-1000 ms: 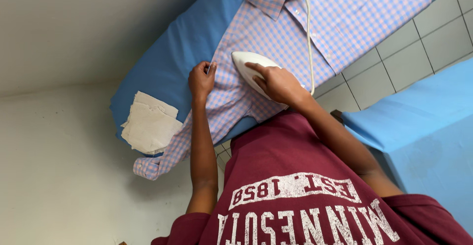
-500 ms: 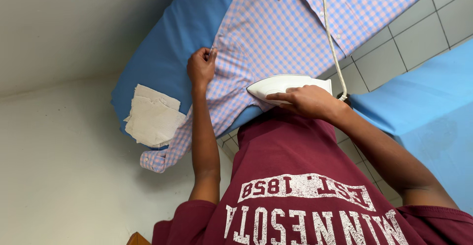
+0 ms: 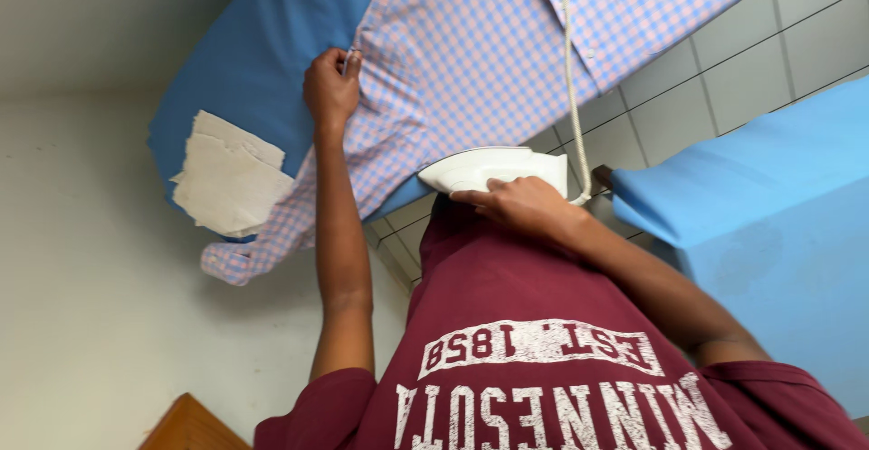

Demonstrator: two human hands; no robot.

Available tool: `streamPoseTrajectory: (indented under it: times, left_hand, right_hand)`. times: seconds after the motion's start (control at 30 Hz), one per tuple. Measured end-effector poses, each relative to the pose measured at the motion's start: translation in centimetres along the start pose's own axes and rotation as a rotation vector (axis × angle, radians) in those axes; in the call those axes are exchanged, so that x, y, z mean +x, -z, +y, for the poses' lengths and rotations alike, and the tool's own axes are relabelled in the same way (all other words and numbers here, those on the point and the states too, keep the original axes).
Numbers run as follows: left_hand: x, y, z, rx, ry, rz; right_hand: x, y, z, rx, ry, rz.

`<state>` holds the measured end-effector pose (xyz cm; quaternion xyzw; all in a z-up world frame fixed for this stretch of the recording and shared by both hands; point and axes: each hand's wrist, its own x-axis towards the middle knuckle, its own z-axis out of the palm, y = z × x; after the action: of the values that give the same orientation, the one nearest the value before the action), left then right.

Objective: The person irons a shirt on an ironing board using an iron and smooths the fabric by hand.

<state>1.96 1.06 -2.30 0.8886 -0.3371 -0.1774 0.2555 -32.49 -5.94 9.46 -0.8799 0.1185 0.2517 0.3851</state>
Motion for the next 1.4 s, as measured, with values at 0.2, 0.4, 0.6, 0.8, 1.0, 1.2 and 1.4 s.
streamPoseTrajectory:
  times: [0.2,0.4,0.6,0.8,1.0,1.2,1.4]
  left_hand:
    - [-2.9,-2.6,2.4,0.343,0.102,0.081]
    - [-10.0,-9.3,6.2,0.363,-0.164,0.143]
    - [-14.2,-12.0,8.0,0.377,-0.251,-0.059]
    - [-14.3,-11.8,7.9,0.408,-0.244,-0.048]
    - [-15.1,-10.8,6.5,0.402,-0.196,-0.034]
    - [-14.8,-9.6,6.5,0.453,-0.191,-0.138]
    - [-14.5,-7.3,7.2,0.382,-0.209,-0.235]
  right_hand:
    - [-2.6,-1.8,1.3,-0.065,-0.034,0.040]
    - [-5.8,-0.7,4.4,-0.017,-0.210,0.411]
    - [-4.1,3.0,7.3,0.039,-0.464,0.612]
    - [-0.8,6.4,7.2,0.210,-0.396,0.697]
    - [2.0,9.2,5.9,0.229,-0.275,0.614]
    - [6.8,12.0,2.9,0.114,-0.233,0.522]
    - [12.7,14.3,1.8,-0.038,-0.210,0.632]
